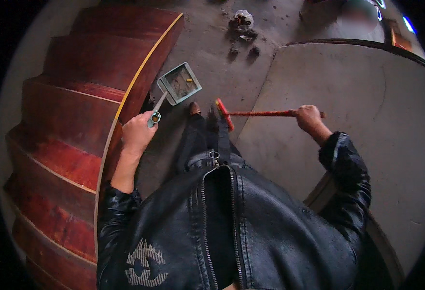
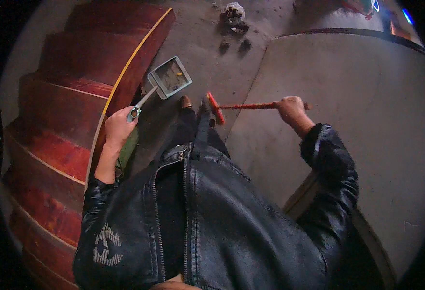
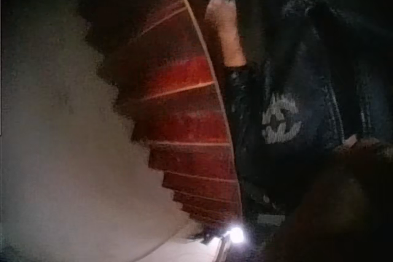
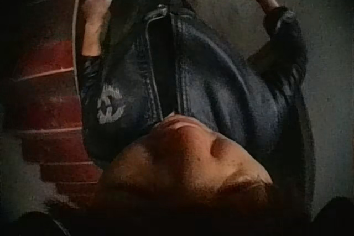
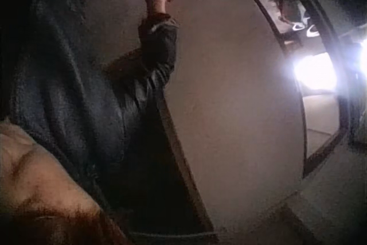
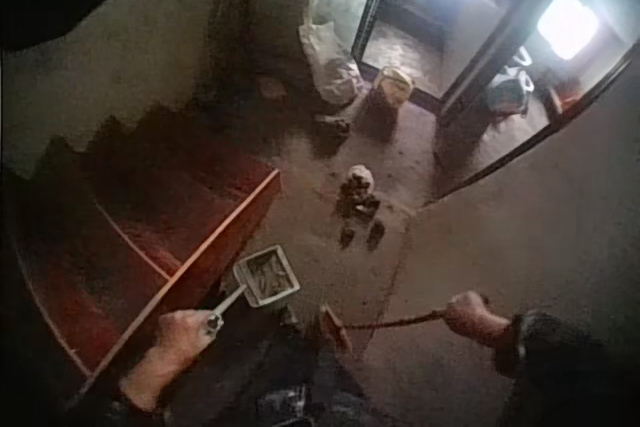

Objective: The person moves a red bag and a yellow bag, then sweeps a spiral staircase with a red broom and collects debris into a dustpan. The person transfers the collected debris into a white bag and continues sweeping the stairs.

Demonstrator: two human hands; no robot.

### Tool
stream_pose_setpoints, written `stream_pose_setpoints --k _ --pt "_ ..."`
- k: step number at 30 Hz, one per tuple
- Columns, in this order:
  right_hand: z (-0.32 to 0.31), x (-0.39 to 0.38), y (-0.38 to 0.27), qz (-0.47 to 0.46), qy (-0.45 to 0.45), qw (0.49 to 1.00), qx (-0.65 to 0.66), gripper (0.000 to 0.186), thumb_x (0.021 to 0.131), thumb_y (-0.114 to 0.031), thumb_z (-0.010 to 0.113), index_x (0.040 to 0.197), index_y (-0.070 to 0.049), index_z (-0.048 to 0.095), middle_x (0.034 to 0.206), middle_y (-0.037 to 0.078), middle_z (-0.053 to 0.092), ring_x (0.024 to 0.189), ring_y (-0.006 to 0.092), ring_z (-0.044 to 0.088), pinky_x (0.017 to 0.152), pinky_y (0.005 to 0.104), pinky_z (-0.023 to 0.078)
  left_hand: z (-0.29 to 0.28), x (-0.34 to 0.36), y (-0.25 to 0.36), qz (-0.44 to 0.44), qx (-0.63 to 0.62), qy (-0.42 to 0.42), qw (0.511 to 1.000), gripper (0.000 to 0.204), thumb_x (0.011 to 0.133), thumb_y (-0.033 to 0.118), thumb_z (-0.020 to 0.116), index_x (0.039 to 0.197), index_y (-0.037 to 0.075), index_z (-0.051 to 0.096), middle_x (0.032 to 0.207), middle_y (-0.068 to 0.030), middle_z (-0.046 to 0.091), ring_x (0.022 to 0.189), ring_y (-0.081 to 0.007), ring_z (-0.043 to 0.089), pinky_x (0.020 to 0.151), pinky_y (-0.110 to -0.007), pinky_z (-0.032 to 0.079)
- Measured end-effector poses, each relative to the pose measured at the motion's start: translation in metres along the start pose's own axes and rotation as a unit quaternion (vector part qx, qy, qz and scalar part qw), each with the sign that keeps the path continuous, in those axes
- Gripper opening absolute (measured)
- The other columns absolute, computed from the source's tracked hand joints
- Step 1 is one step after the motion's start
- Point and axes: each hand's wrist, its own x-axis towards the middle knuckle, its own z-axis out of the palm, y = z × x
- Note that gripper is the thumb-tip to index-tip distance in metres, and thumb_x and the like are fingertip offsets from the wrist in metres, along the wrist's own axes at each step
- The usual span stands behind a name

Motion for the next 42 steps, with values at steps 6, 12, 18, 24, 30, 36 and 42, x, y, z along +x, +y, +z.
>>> stream_pose_setpoints --k 6,12,18,24,30,36,42 --pt "0.011 0.099 0.013 0.017 0.078 0.994 -0.08 0.013 0.078 -0.015 0.055 0.085 -0.018 0.066 0.072 0.005 0.062 0.069 0.0201 0.062 0.059 0.0331 0.043 -0.002 0.036 0.002 -0.051 -0.034 0.0 0.998 0.023 0.073 0.025 0.064 0.094 0.016 0.063 0.084 -0.0094 0.064 0.078 -0.0309 0.061 0.065 -0.041 0.049" --pt "-0.019 0.156 0.089 0.102 0.233 0.966 -0.039 0.01 0.075 -0.018 0.059 0.078 -0.015 0.069 0.073 0.005 0.064 0.072 0.0206 0.063 0.06 0.0331 0.042 0.021 0.065 0.01 -0.074 -0.036 0.003 0.997 0.023 0.074 0.027 0.064 0.093 0.015 0.063 0.086 -0.0095 0.064 0.079 -0.0319 0.061 0.065 -0.042 0.048" --pt "-0.069 0.132 0.166 0.159 0.18 0.96 0.143 0.02 0.083 -0.019 0.055 0.1 -0.02 0.065 0.086 0.005 0.065 0.082 0.0239 0.063 0.072 0.0366 0.05 0.027 0.101 0.032 -0.104 -0.035 0.024 0.994 0.022 0.074 0.027 0.064 0.092 0.014 0.064 0.086 -0.01 0.065 0.08 -0.0324 0.061 0.066 -0.042 0.049" --pt "-0.036 0.137 0.234 0.258 0.157 0.884 0.358 0.027 0.084 -0.026 0.055 0.111 -0.025 0.061 0.102 0.007 0.064 0.092 0.0284 0.061 0.079 0.0395 0.048 0.034 0.142 0.073 -0.135 -0.05 0.032 0.989 0.024 0.073 0.029 0.065 0.092 0.015 0.065 0.086 -0.01 0.065 0.079 -0.0328 0.061 0.066 -0.042 0.049" --pt "-0.038 0.136 0.26 0.298 0.164 0.901 0.268 0.032 0.088 -0.02 0.049 0.12 -0.023 0.049 0.087 0.013 0.064 0.085 0.0295 0.063 0.069 0.0415 0.05 0.033 0.188 0.111 -0.126 -0.061 0.056 0.989 0.023 0.073 0.028 0.065 0.092 0.014 0.065 0.085 -0.011 0.064 0.078 -0.0328 0.061 0.065 -0.042 0.049" --pt "-0.02 0.152 0.29 0.3 0.157 0.909 0.245 0.031 0.088 -0.02 0.048 0.119 -0.022 0.05 0.091 0.014 0.062 0.086 0.0303 0.063 0.071 0.0411 0.05 0.028 0.247 0.144 -0.092 -0.048 0.046 0.994 0.023 0.074 0.029 0.064 0.091 0.013 0.064 0.085 -0.0115 0.064 0.078 -0.0337 0.061 0.066 -0.043 0.049" --pt "-0.029 0.14 0.299 0.293 0.153 0.817 0.472 0.03 0.085 -0.027 0.055 0.114 -0.022 0.058 0.101 0.01 0.063 0.096 0.0291 0.059 0.081 0.0407 0.046 0.026 0.307 0.157 -0.054 -0.053 0.043 0.996 0.023 0.076 0.03 0.061 0.09 0.013 0.064 0.084 -0.0133 0.064 0.079 -0.0341 0.061 0.066 -0.044 0.049"
